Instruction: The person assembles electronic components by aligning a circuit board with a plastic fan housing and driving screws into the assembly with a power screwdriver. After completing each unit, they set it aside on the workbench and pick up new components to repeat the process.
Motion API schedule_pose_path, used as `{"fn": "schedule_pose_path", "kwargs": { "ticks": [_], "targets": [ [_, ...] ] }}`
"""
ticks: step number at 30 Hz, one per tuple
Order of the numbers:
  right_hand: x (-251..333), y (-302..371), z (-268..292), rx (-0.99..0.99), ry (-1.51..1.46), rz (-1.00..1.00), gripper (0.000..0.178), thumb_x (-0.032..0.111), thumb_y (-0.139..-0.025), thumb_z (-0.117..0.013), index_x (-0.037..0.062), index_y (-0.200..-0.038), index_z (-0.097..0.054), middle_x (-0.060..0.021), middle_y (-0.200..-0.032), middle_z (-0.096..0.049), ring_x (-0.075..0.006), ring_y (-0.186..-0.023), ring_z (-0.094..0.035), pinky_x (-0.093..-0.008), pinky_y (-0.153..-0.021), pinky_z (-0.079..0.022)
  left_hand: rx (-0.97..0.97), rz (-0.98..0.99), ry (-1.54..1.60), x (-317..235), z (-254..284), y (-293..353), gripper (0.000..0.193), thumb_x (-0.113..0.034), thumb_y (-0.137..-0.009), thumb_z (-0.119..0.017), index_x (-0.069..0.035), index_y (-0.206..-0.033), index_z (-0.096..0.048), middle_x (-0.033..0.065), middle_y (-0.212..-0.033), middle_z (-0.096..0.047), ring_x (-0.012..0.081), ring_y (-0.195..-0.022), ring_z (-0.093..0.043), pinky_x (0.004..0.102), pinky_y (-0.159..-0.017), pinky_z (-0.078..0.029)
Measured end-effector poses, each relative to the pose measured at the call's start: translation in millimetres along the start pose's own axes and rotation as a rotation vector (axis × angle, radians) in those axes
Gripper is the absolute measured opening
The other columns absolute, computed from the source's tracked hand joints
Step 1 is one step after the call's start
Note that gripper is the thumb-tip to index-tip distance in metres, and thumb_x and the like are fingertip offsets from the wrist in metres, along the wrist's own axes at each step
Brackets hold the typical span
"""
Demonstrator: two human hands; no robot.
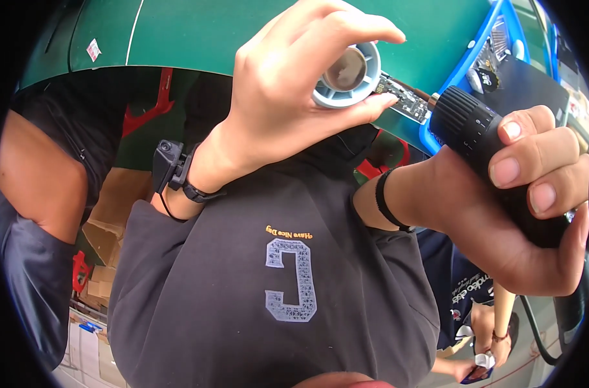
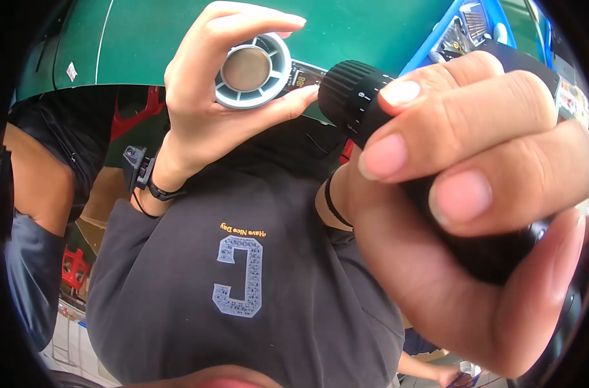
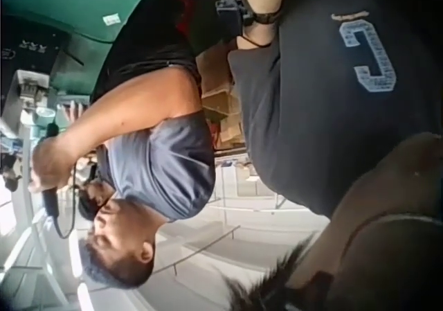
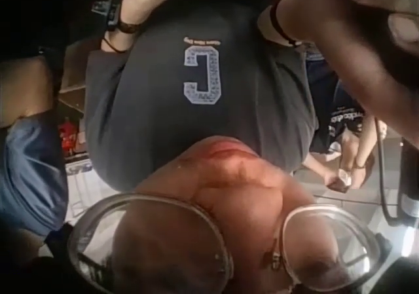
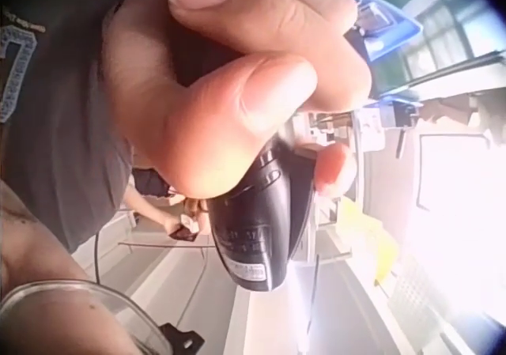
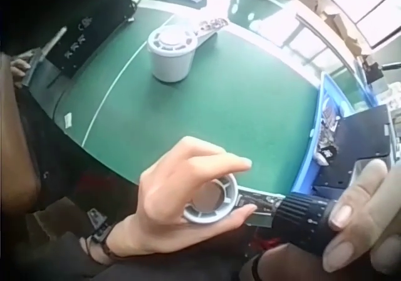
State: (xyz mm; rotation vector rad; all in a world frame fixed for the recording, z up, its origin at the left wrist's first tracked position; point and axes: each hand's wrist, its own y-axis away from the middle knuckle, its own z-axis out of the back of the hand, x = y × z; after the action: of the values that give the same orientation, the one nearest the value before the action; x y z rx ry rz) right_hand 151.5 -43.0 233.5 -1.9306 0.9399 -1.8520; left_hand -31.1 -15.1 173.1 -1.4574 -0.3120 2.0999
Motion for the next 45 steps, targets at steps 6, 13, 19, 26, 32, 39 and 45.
{"fn": "schedule_pose_path", "kwargs": {
  "ticks": [6,13,19,26,32,39,45],
  "targets": [
    [-9.7,-3.2,-7.1,0.027,0.003,-0.035,0.017,0.021,-0.09,-0.051,0.0066,-0.096,-0.057,-0.0029,-0.062,-0.045,-0.0169,-0.046,-0.046,-0.0322,-0.052,-0.043,-0.061,0.016,0.111,8.5,-8.9,6.0,0.042,-0.007,-0.074,-0.089,-0.004,-0.112,-0.071,0.0133,-0.094,-0.067,0.0251,-0.077,-0.067,0.0305,-0.066,-0.054],
    [-17.1,-6.0,-12.9,0.064,0.009,-0.055,0.017,0.02,-0.091,-0.051,0.0053,-0.097,-0.057,-0.003,-0.062,-0.045,-0.0165,-0.046,-0.046,-0.0308,-0.052,-0.043,-0.006,0.023,0.059,4.9,2.3,-0.2,0.041,-0.005,-0.075,-0.088,-0.003,-0.112,-0.071,0.013,-0.094,-0.066,0.0253,-0.076,-0.067,0.0309,-0.066,-0.053],
    [-23.6,-7.4,-21.6,0.104,0.026,-0.08,0.017,0.019,-0.093,-0.05,0.0042,-0.098,-0.056,-0.0031,-0.062,-0.045,-0.0162,-0.046,-0.046,-0.0296,-0.052,-0.044,0.004,0.027,0.033,1.7,7.4,3.6,0.04,-0.005,-0.075,-0.087,-0.003,-0.112,-0.071,0.0129,-0.094,-0.066,0.0255,-0.076,-0.066,0.0313,-0.066,-0.052],
    [-20.6,-3.9,-32.2,0.115,0.042,-0.092,0.017,0.018,-0.095,-0.049,0.0029,-0.099,-0.056,-0.0033,-0.061,-0.044,-0.0159,-0.046,-0.046,-0.0282,-0.052,-0.044,-0.018,0.017,0.051,0.5,10.7,10.7,0.041,-0.005,-0.076,-0.087,-0.002,-0.113,-0.07,0.013,-0.095,-0.066,0.0263,-0.079,-0.066,0.0319,-0.068,-0.053],
    [-17.5,0.6,-32.4,0.104,0.027,-0.106,0.017,0.017,-0.096,-0.048,0.0018,-0.1,-0.055,-0.0034,-0.061,-0.044,-0.0155,-0.045,-0.046,-0.0271,-0.052,-0.044,0.019,-0.051,-0.08,-0.2,2.3,1.2,0.045,-0.006,-0.074,-0.089,-0.002,-0.114,-0.068,0.012,-0.096,-0.066,0.0261,-0.081,-0.065,0.032,-0.07,-0.053],
    [-18.1,-16.2,-22.2,0.113,-0.01,-0.17,0.017,0.016,-0.098,-0.048,0.0005,-0.101,-0.055,-0.0035,-0.06,-0.044,-0.0152,-0.045,-0.047,-0.0257,-0.051,-0.044,-0.317,-0.291,0.435,37.6,-62.7,6.0,0.054,-0.006,-0.07,-0.094,-0.001,-0.116,-0.067,0.0104,-0.101,-0.065,0.0221,-0.089,-0.066,0.0308,-0.078,-0.054],
    [-17.9,-27.5,-15.2,0.216,-0.168,-0.304,0.024,0.016,-0.099,-0.047,-0.0018,-0.114,-0.049,-0.0039,-0.06,-0.043,-0.0158,-0.044,-0.045,-0.0249,-0.051,-0.045,-0.05,-0.01,-0.039,-7.1,-20.9,10.4,0.052,-0.008,-0.072,-0.094,-0.002,-0.116,-0.066,0.0077,-0.096,-0.063,0.0185,-0.085,-0.064,0.0297,-0.076,-0.052]
  ]
}}
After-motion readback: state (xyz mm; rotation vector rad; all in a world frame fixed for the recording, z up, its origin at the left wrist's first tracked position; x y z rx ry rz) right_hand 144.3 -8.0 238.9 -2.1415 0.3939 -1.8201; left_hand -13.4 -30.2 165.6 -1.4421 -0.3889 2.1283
